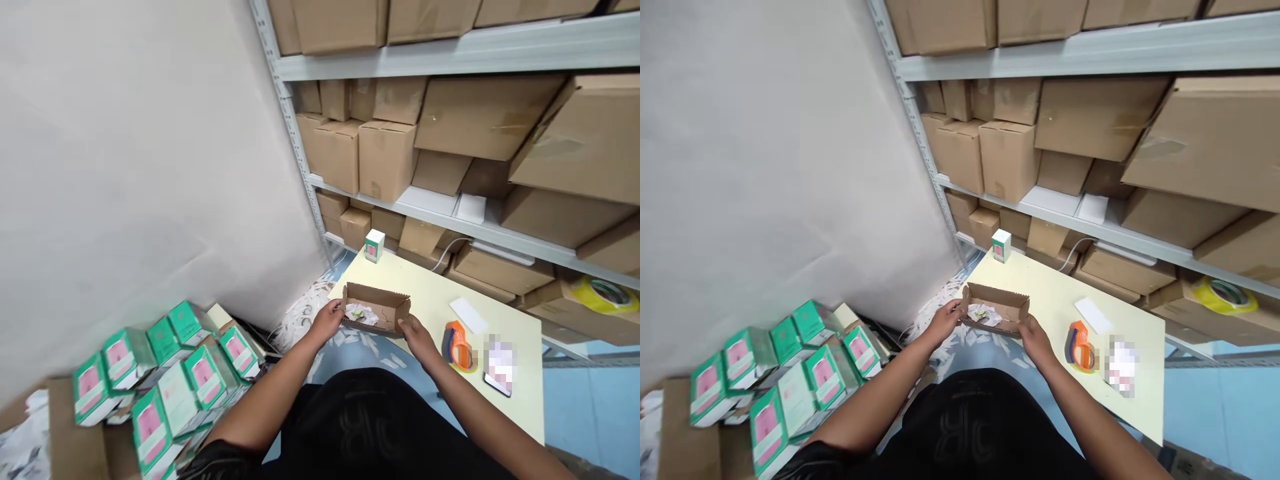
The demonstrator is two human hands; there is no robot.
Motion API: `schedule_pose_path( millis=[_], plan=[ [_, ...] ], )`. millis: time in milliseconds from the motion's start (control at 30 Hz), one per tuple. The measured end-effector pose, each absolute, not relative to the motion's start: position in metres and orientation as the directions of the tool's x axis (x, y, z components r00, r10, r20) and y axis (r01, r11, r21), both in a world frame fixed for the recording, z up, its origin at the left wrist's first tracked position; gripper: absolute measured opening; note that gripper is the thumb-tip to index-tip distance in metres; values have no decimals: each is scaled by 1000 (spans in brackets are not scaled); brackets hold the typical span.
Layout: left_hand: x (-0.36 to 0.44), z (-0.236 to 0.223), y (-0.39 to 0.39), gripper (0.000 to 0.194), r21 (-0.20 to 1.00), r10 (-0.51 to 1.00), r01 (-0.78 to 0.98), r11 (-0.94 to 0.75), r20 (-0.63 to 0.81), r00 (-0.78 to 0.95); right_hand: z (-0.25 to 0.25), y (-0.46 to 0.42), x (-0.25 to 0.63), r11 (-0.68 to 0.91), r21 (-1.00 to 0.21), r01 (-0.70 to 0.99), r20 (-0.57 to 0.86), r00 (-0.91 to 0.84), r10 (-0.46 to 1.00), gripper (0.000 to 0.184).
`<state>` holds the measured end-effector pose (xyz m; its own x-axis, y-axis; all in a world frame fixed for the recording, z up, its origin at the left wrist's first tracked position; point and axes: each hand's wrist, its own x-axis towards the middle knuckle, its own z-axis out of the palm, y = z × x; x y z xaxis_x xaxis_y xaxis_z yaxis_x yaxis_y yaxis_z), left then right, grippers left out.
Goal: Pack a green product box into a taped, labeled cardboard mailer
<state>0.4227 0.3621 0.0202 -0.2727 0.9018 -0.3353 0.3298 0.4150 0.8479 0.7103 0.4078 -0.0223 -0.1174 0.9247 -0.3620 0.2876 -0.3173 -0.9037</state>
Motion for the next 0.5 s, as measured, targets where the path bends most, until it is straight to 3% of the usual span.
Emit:
schedule_pose_path(
  millis=[267,500],
  plan=[
    [450,-8,470,34,830,918,395,394,-380,-117,-37,450,736,-391,-822,415,-421,21,907,58],
    [454,-33,556,35,860,917,359,362,-397,27,-55,497,729,-489,-789,372,-438,218,872,64]
  ],
)
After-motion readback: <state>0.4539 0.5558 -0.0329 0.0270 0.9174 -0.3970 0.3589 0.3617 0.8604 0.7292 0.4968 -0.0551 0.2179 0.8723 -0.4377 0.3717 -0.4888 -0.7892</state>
